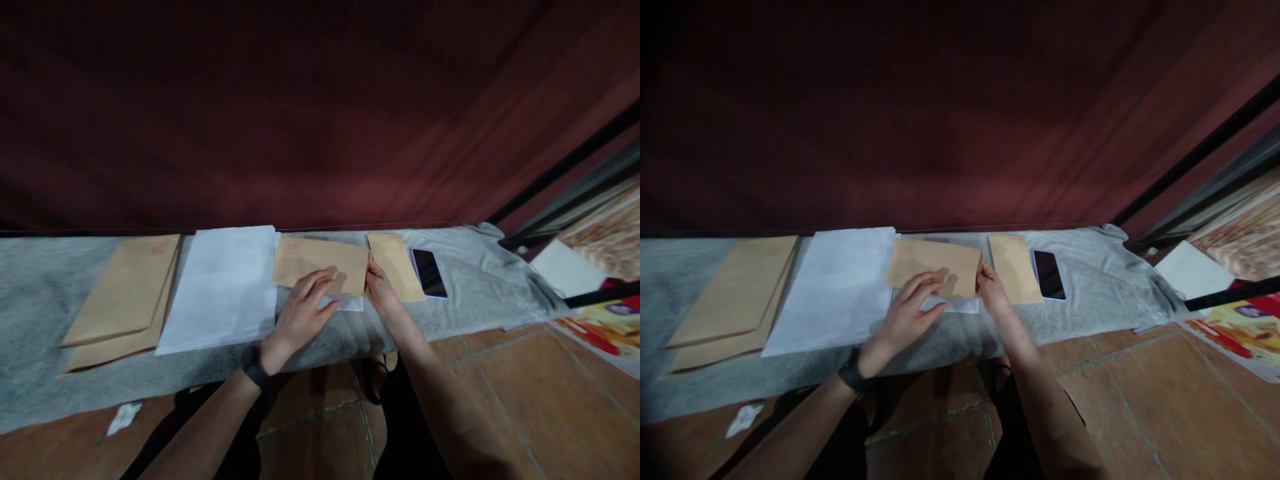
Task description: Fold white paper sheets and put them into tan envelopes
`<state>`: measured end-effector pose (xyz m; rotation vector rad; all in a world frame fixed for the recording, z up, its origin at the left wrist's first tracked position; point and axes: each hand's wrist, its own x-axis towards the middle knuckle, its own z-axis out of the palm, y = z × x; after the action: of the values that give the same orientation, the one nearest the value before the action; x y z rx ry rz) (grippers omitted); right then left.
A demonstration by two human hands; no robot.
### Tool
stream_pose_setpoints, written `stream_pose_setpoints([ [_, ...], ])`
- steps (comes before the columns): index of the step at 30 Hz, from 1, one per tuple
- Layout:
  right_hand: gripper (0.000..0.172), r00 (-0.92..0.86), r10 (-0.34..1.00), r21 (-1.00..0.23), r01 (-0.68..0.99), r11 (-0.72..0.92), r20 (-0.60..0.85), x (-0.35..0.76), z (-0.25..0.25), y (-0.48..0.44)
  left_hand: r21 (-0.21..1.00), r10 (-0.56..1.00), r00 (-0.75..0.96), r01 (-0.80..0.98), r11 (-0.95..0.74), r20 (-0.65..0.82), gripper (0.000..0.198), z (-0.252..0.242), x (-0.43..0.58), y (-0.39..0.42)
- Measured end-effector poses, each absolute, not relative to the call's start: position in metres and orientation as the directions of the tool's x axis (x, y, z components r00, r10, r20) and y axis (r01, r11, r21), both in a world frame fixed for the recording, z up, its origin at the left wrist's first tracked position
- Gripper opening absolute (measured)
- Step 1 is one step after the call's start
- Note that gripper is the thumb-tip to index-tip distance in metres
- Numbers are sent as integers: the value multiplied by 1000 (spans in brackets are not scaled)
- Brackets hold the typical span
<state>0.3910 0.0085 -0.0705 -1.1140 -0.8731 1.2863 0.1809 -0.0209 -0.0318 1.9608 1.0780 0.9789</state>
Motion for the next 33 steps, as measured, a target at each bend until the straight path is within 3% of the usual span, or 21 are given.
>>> stream_pose_setpoints([
  [2, 32, 56, 990, -951, -290, -106, -128, 395, -66, 5, 571, 781, 462, 534, -623, 421, 55, -26, 180, -23],
  [4, 32, -15, 989, -947, -284, -147, -149, 399, -63, 2, 369, 723, 542, 625, -688, 429, 79, -23, 179, -23],
  [7, 31, -95, 982, -947, -263, -182, -162, 402, -60, -1, 239, 715, 584, 685, -689, 385, 99, -25, 175, -19],
  [14, 33, -197, 964, -948, -229, -220, -176, 403, -57, -2, 263, 749, 597, 703, -661, 286, 118, -36, 163, -6],
  [27, 28, -175, 975, -986, -66, -151, -137, 403, -60, 1, 222, 768, 579, 739, -637, 274, 108, -40, 164, -7],
  [33, 25, -44, 995, -994, 76, -84, -87, 411, -76, 7, 241, 797, 572, 760, -604, 192, 100, -43, 167, -7],
])
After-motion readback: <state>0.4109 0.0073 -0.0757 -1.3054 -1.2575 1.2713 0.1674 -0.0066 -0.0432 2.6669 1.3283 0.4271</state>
